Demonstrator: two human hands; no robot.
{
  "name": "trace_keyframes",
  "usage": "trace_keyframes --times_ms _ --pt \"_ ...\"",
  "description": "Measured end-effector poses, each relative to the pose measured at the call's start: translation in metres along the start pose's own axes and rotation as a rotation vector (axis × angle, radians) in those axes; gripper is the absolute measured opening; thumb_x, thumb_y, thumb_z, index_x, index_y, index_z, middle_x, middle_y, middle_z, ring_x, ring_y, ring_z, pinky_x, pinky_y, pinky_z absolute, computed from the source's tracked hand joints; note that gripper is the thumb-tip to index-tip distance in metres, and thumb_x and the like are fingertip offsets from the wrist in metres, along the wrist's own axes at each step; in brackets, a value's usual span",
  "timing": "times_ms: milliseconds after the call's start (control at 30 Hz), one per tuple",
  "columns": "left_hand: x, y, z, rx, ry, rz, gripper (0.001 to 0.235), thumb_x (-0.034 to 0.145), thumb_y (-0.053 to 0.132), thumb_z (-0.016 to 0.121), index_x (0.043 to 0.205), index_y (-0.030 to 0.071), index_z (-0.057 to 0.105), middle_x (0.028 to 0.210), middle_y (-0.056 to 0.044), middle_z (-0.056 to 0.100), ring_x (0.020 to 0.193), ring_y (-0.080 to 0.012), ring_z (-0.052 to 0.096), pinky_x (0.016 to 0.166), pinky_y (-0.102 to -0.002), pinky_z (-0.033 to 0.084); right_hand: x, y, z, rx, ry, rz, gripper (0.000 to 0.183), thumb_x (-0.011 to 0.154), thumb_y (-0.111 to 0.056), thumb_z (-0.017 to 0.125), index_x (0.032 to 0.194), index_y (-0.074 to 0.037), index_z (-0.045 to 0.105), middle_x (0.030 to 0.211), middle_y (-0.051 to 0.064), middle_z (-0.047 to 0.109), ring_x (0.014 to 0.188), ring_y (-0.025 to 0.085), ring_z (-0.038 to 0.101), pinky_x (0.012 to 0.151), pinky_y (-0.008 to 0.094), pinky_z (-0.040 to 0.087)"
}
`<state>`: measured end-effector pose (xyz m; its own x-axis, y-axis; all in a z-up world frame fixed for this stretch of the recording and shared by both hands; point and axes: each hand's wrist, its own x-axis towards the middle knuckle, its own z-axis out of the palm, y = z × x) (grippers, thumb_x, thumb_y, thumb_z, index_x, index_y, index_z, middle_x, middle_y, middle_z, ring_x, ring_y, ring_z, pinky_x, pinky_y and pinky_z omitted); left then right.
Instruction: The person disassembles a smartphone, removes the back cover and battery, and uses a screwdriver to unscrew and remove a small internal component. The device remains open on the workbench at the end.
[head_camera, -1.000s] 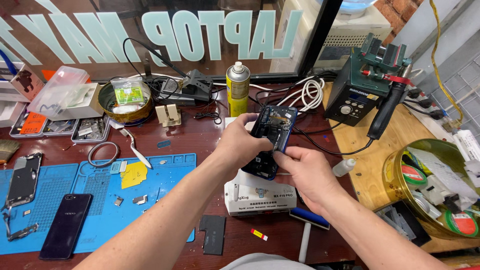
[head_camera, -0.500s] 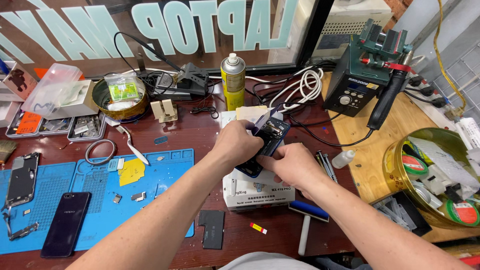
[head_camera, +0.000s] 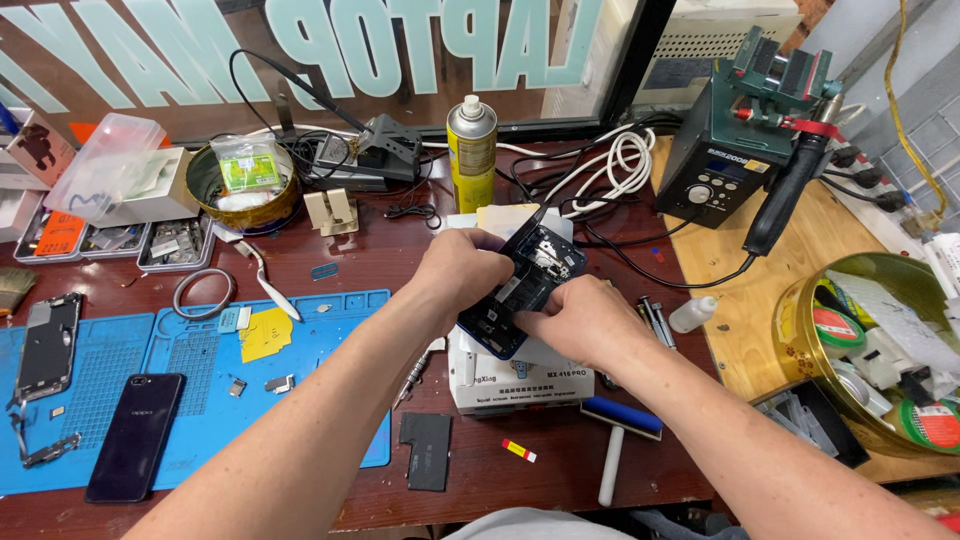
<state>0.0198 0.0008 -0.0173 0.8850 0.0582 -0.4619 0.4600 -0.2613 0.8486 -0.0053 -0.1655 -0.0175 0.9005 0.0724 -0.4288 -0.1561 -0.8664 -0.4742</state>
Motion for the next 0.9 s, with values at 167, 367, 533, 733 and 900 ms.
trace_keyframes --times_ms 167,367,533,733,900 --pt "0.009 -0.002 -0.012 -0.038 -0.057 -0.015 0.036 0.077 0.006 0.069 0.112 0.003 0.076 0.094 -0.012 0.076 0.081 -0.0204 0.072 0.071 -0.037 0.059 0.004 0.01 -0.002 0.206 -0.067 0.023 0.031 0.079 -0.032 0.079 0.077 -0.002 0.08 0.068 0.007 0.072 0.061 0.016 0.065 0.059 0.033 0.054" --pt "0.012 -0.007 -0.031 -0.092 -0.135 0.02 0.037 0.078 0.006 0.072 0.114 0.004 0.076 0.096 -0.009 0.076 0.086 -0.0182 0.069 0.079 -0.034 0.055 0.003 0.051 -0.02 0.464 -0.035 0.011 0.018 0.087 -0.018 0.072 0.098 -0.006 0.08 0.075 0.001 0.069 0.063 0.01 0.06 0.054 0.028 0.047" --pt "0.007 -0.008 -0.041 -0.202 -0.173 -0.002 0.039 0.078 0.003 0.07 0.116 0.004 0.073 0.1 -0.01 0.076 0.086 -0.0185 0.072 0.077 -0.036 0.059 -0.006 0.065 -0.02 0.445 0.12 -0.254 0.038 0.088 -0.011 0.065 0.126 -0.011 0.068 0.078 -0.003 0.067 0.063 0.008 0.062 0.058 0.025 0.054" --pt "0.001 -0.009 -0.048 -0.316 -0.196 -0.031 0.038 0.079 -0.001 0.066 0.116 0.002 0.071 0.1 -0.011 0.076 0.084 -0.019 0.074 0.075 -0.035 0.064 -0.02 0.046 -0.006 0.041 0.028 -0.402 0.069 0.079 -0.007 0.06 0.146 -0.019 0.05 0.071 0.008 0.072 0.065 0.022 0.07 0.067 0.037 0.057" --pt "0.001 -0.017 -0.049 -0.384 -0.243 0.035 0.038 0.078 -0.002 0.066 0.115 0.001 0.072 0.099 -0.011 0.075 0.083 -0.017 0.073 0.075 -0.033 0.062 -0.023 0.024 -0.008 -0.197 0.005 -0.345 0.073 0.081 -0.011 0.057 0.152 -0.025 0.049 0.081 0.013 0.073 0.078 0.033 0.072 0.077 0.047 0.056"
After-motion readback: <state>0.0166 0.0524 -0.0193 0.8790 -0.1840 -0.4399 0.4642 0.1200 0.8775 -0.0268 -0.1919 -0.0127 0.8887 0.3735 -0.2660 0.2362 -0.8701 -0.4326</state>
